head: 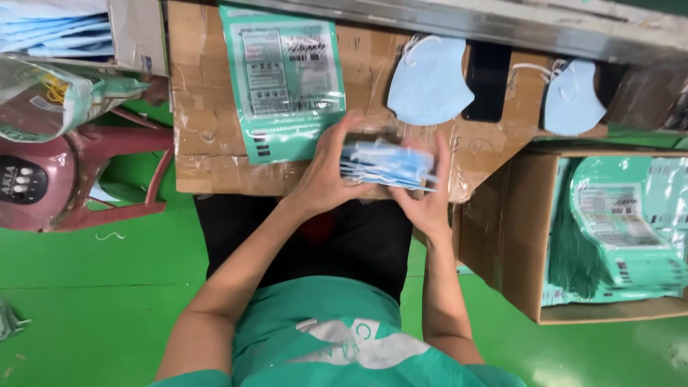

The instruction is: Packaging face masks into plastic bags and organizing them in boxes at an industrial workstation.

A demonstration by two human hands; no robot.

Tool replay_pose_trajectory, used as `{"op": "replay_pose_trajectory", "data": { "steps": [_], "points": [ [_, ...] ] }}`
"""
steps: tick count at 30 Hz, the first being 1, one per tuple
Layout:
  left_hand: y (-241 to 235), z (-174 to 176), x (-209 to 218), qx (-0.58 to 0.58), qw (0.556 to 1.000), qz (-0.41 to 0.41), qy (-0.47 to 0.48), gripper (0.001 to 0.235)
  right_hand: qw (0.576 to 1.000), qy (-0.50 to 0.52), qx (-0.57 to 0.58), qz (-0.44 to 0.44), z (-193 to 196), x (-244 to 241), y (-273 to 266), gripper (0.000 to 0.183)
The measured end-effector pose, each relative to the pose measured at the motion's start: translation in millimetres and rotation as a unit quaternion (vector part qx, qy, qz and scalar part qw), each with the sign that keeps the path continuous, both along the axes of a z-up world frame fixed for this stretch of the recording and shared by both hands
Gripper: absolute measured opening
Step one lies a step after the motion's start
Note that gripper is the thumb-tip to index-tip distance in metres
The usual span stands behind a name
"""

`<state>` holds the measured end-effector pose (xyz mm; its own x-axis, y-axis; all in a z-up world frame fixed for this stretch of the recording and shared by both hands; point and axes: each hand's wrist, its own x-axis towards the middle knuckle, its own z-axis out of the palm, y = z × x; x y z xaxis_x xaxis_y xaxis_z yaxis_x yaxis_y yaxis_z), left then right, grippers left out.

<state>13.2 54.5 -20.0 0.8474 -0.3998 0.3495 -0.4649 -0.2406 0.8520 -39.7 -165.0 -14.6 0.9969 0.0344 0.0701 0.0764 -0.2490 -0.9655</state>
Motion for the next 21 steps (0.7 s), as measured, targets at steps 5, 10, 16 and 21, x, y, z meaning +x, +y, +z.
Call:
{"op": "replay_pose_trajectory", "data": {
  "steps": [5,10,16,21],
  "points": [
    [-8.9,-15.0,-10.4,0.013,0.998,-0.044,0.051,0.112,0.998,-0.053,0.009,0.039,4.3,3.7,6.5,0.12],
    [-24.3,-20.8,-13.6,-0.065,0.994,-0.028,0.083,0.115,0.997,-0.068,0.043,-0.002,12.3,6.9,11.6,0.124],
    [-23.2,-23.4,-15.6,-0.043,0.999,0.009,0.031,0.12,0.997,-0.014,0.057,-0.055,-19.6,-1.7,0.7,0.117],
    [-32.1,-53.0,-19.2,-0.001,0.993,0.03,0.114,0.091,0.993,-0.106,0.053,0.01,-39.2,0.7,-0.5,0.08]
  ]
}}
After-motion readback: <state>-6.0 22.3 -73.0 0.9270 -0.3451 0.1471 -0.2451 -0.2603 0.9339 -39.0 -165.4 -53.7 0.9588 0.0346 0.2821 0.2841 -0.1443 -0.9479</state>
